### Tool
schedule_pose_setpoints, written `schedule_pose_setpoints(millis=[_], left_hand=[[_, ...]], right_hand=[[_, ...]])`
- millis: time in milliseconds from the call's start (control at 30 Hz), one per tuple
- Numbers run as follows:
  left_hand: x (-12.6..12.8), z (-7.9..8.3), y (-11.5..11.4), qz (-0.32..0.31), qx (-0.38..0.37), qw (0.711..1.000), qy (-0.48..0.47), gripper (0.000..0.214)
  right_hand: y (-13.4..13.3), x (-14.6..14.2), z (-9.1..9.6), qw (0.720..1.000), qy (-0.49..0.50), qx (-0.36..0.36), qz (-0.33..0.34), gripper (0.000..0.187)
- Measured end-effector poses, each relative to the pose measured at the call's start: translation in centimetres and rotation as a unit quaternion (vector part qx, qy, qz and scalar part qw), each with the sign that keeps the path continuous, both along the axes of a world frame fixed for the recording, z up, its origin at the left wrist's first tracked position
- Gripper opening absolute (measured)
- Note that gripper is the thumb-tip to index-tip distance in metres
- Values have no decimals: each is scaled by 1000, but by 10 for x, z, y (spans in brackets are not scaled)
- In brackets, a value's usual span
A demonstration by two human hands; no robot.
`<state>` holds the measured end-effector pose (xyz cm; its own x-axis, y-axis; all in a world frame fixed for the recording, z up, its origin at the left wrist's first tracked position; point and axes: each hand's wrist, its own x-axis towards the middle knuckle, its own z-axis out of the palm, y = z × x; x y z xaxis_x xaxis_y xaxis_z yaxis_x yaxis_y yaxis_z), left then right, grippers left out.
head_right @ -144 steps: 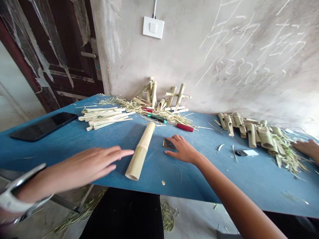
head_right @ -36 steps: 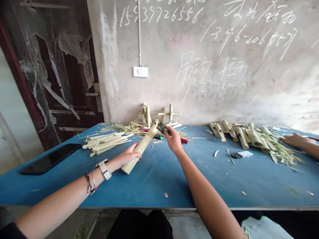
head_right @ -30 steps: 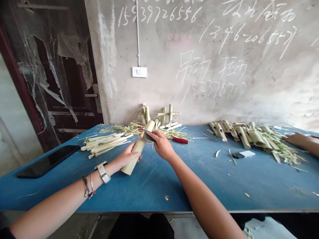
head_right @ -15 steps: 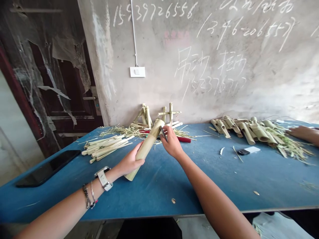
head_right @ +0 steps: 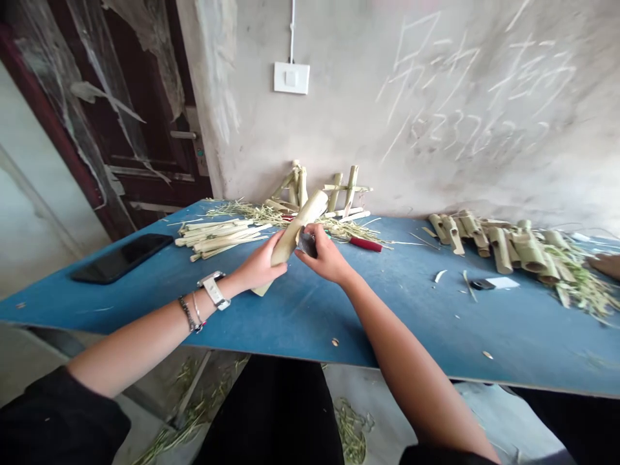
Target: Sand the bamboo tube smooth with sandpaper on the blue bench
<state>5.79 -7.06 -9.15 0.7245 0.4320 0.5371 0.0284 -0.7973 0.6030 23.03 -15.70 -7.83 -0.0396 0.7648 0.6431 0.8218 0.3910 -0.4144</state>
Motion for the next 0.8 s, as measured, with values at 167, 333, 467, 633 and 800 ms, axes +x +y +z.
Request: schedule_pose_setpoints(millis=[167, 333, 467, 633, 800], left_hand=[[4, -4, 6, 45, 65, 996, -34, 62], [6, -6, 8, 84, 93, 992, -32, 58], [9, -5, 9, 79, 84, 993, -20, 59], [11, -2, 10, 87, 113, 988, 55, 46], [12, -3, 6, 86, 115, 977, 156, 38]], right_hand=[[3, 4, -4, 1000, 2, 5, 26, 33], [6, 11, -7, 1000, -11, -3, 17, 32], [3, 15, -7, 999, -38, 11, 8, 33], [-4, -6, -4, 981, -188, 31, -21, 34], [-1, 5, -6, 970, -221, 24, -101, 28]])
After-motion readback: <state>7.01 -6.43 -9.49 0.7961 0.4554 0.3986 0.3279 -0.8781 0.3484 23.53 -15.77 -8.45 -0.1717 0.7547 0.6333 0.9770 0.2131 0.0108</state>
